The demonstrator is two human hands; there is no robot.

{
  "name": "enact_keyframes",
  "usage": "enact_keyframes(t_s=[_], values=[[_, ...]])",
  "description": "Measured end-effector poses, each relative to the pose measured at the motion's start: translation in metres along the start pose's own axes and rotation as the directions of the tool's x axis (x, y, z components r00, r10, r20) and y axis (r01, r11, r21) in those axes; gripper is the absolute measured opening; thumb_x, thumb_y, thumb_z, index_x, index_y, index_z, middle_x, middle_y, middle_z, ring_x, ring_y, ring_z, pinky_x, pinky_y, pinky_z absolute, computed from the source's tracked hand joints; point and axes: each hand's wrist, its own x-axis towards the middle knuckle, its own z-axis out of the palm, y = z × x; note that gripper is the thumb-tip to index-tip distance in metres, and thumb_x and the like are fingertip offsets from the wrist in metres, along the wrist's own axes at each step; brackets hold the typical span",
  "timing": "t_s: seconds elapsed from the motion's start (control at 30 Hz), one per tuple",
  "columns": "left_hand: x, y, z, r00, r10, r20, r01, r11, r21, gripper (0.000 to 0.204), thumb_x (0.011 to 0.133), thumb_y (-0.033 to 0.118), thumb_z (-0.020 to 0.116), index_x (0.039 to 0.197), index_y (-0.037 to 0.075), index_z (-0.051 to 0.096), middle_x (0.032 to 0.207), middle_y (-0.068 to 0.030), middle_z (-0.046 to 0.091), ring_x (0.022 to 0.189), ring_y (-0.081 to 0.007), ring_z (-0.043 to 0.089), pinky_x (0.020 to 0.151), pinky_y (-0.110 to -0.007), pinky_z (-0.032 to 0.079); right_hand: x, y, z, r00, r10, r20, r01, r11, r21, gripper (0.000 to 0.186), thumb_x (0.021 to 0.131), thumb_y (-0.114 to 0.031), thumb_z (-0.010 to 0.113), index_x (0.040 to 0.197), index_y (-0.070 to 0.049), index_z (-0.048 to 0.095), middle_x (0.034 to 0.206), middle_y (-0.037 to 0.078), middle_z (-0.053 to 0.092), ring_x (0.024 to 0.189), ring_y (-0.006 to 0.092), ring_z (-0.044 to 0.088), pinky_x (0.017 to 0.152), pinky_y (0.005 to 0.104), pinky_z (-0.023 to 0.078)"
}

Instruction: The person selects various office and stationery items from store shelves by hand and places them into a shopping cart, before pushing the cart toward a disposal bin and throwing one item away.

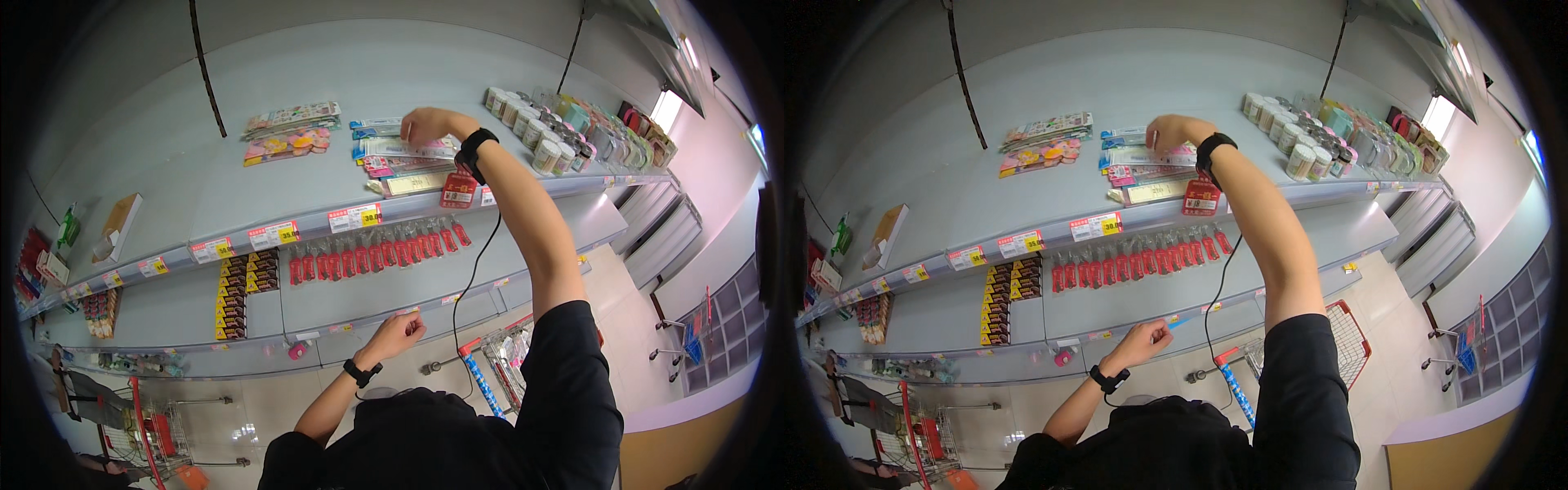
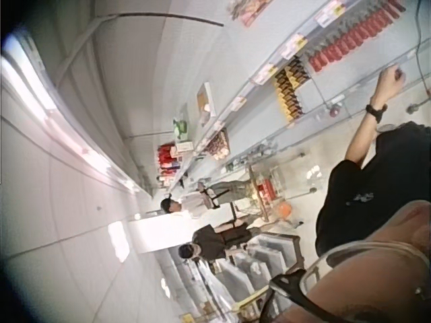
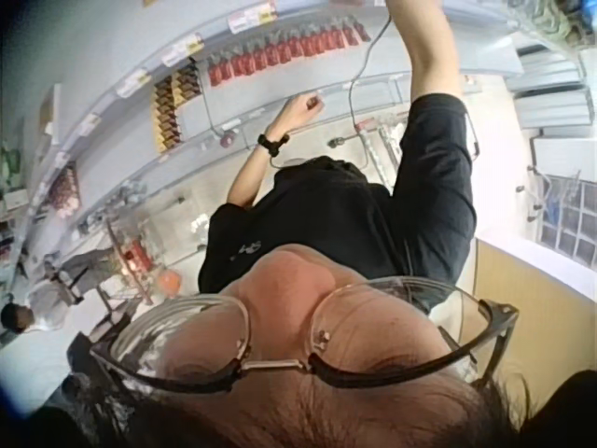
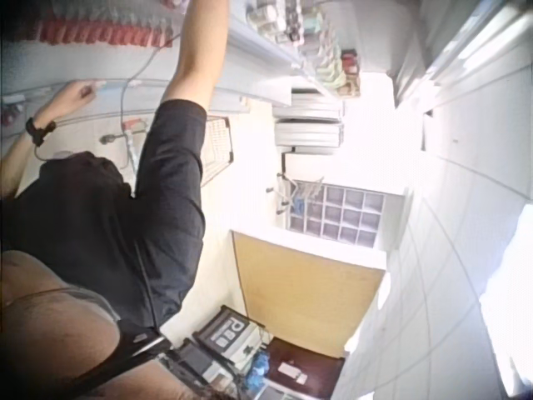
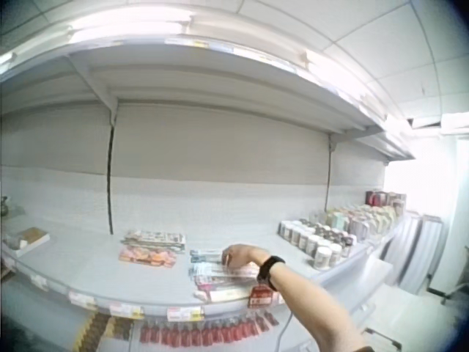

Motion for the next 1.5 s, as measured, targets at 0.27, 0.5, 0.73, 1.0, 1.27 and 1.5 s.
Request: enact_keyframes(t_s=[0.27, 0.5, 0.73, 1.0, 1.27, 1.5], values=[[0.024, -0.018, 0.024, 0.979, 0.063, 0.194, -0.055, 0.998, -0.042, 0.016, 0.087, 0.015, 0.064, 0.085, 0.0, 0.058, 0.066, -0.0057, 0.059, 0.061, -0.0136, 0.056, 0.06, -0.03, 0.046, -0.078, 0.03, -0.01, 0.903, -0.155, -0.401, 0.173, 0.985, 0.009, 0.027, 0.086, -0.02, 0.067, 0.109, -0.006, 0.066, 0.105, 0.01, 0.069, 0.096, 0.0231, 0.065, 0.086, 0.0354, 0.051], [0.113, -0.034, 0.119, 0.945, 0.215, 0.246, -0.229, 0.973, 0.031, 0.026, 0.083, 0.014, 0.065, 0.104, 0.002, 0.055, 0.1, -0.0155, 0.06, 0.091, -0.0304, 0.06, 0.077, -0.038, 0.048, -0.273, 0.088, -0.002, 0.724, 0.188, -0.663, 0.167, 0.885, 0.434, 0.027, 0.092, -0.026, 0.064, 0.106, -0.003, 0.066, 0.098, 0.004, 0.069, 0.094, 0.0128, 0.064, 0.085, 0.0274, 0.049], [0.151, 0.003, 0.267, 0.764, 0.507, 0.399, -0.535, 0.844, -0.048, 0.036, 0.077, 0.013, 0.068, 0.109, 0.003, 0.053, 0.101, -0.0145, 0.056, 0.093, -0.0305, 0.058, 0.086, -0.039, 0.046, -0.436, 0.16, 0.065, 0.354, 0.62, -0.7, 0.189, 0.686, 0.703, 0.024, 0.092, -0.023, 0.063, 0.104, -0.003, 0.067, 0.092, 0.004, 0.069, 0.084, 0.0108, 0.063, 0.075, 0.0233, 0.049], [0.155, -0.056, 0.302, 0.771, 0.424, 0.475, -0.558, 0.809, 0.183, 0.028, 0.076, 0.01, 0.063, 0.103, 0.007, 0.058, 0.109, -0.0136, 0.056, 0.104, -0.032, 0.053, 0.087, -0.039, 0.043, -0.588, 0.295, 0.269, -0.095, 0.936, -0.338, 0.2, 0.35, 0.915, 0.023, 0.09, -0.026, 0.064, 0.095, -0.003, 0.068, 0.086, 0.004, 0.068, 0.076, 0.0093, 0.061, 0.068, 0.0214, 0.047], [0.176, -0.079, 0.318, 0.856, 0.294, 0.426, -0.517, 0.525, 0.676, 0.044, 0.076, 0.013, 0.062, 0.12, 0.014, 0.059, 0.141, -0.0052, 0.046, 0.129, -0.0328, 0.037, 0.102, -0.053, 0.028, -0.583, 0.377, 0.571, -0.014, 0.869, 0.495, 0.32, -0.465, 0.825, 0.012, 0.088, -0.017, 0.06, 0.089, -0.005, 0.064, 0.076, 0.002, 0.06, 0.054, 0.0088, 0.048, 0.052, 0.0251, 0.04], [0.204, -0.074, 0.35, 0.864, -0.07, 0.499, -0.342, 0.646, 0.683, 0.048, 0.076, 0.016, 0.062, 0.123, 0.01, 0.057, 0.144, -0.009, 0.043, 0.134, -0.0346, 0.035, 0.112, -0.053, 0.022, -0.518, 0.425, 0.714, 0.132, 0.711, 0.691, 0.148, -0.704, 0.695, 0.027, 0.087, -0.024, 0.063, 0.109, -0.008, 0.066, 0.101, 0.003, 0.066, 0.089, 0.0142, 0.063, 0.068, 0.028, 0.05]])
